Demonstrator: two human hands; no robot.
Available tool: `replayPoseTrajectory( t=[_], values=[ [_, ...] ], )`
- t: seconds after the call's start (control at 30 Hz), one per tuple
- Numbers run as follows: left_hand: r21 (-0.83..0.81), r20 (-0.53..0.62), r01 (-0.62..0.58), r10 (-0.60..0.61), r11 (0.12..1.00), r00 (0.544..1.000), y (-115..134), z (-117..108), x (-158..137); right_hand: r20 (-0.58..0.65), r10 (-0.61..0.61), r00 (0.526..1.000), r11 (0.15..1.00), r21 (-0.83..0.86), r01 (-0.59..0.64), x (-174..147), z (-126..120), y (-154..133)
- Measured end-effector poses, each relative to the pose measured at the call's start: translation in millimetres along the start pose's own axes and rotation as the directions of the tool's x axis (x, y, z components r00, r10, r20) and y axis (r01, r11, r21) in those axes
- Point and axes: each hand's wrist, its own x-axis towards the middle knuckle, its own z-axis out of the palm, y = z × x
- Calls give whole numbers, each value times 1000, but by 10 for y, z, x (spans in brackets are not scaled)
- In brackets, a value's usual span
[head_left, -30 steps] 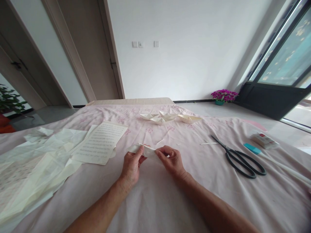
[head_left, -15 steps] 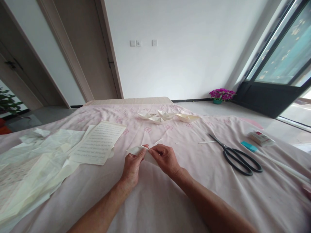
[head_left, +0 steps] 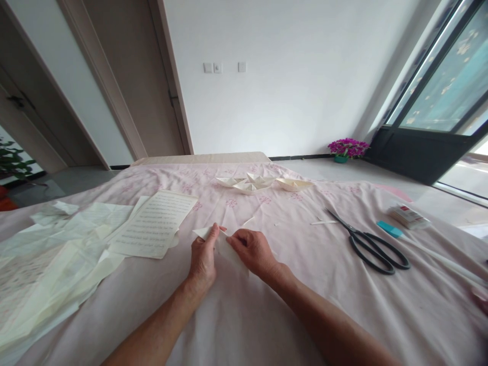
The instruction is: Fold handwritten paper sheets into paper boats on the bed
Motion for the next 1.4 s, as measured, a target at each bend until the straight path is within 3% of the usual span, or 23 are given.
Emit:
replayPoseTrajectory(
  t=[0.23, 0.4, 0.5, 0.6, 0.7, 0.8, 0.93, 1.17, 1.4],
  values=[
    [-19, -40, -8, 7, 1000, 999, -43, -83, 133, 50, -11, 999, 1000, -21, 13, -41, 14, -35],
    [-41, -185, -82, 73, 996, 980, 22, -195, 302, 134, 29, 991, 999, -29, -25, -118, -50, 47],
    [-73, -200, -87, 71, 994, 977, 50, -231, 365, 92, 36, 995, 999, -34, -33, -155, -128, 48],
    [-155, -94, 28, -43, 987, 995, 32, -177, 320, 25, -146, 989, 987, -66, 147, -170, -141, -39],
    [-215, -10, 155, -161, 964, 987, 2, -99, 242, 101, -244, 965, 956, -144, 257, -170, -55, -91],
    [-219, 71, 248, -238, 944, 969, -2, -74, 216, 140, -167, 976, 971, -148, 188, -150, 31, -35],
    [-192, 232, 275, -229, 942, 945, 31, -84, 211, 113, -69, 991, 997, -32, 73, -102, 18, 68],
    [-186, 280, 298, -240, 936, 929, 66, -70, 143, 51, 5, 999, 999, 43, -7, -45, -52, 95],
    [-126, 403, 339, -265, 932, 876, 89, -95, 121, 45, 138, 989, 990, -41, -136, -12, -115, 90]
  ],
)
